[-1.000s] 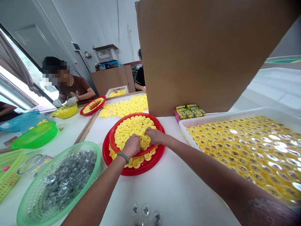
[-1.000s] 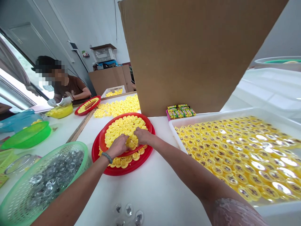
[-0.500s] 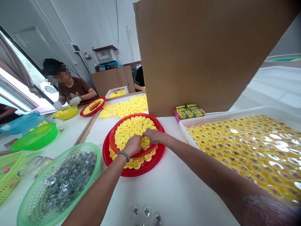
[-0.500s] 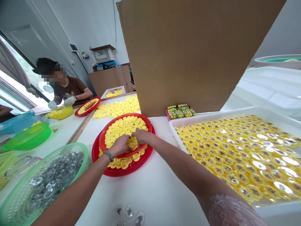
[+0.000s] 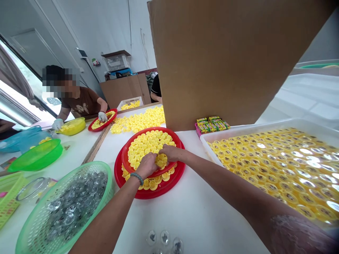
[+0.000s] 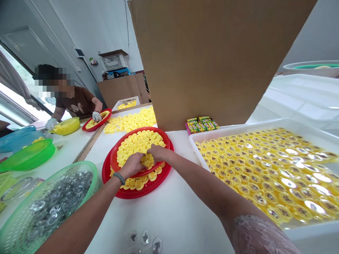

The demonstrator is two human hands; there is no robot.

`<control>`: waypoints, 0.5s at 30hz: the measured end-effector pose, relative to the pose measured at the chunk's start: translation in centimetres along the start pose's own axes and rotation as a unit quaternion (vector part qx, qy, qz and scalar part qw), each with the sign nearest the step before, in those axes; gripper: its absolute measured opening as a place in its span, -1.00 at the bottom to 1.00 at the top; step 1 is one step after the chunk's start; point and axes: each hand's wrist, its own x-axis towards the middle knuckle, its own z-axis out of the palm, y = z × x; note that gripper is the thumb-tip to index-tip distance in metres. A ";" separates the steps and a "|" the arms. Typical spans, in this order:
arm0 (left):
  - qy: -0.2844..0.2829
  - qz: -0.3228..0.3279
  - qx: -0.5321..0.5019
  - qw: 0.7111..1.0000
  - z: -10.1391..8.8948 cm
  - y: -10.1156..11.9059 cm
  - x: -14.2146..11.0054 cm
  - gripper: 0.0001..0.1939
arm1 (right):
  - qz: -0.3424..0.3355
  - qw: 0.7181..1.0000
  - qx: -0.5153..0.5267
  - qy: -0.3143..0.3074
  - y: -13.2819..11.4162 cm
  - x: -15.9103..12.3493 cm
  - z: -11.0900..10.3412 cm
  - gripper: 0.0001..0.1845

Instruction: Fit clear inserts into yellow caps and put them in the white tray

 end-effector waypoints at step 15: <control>0.002 0.036 -0.021 0.999 -1.0 -0.4 -0.8 -0.44 | 0.014 0.999 0.015 -0.031 0.1 -0.1 -0.3 -0.29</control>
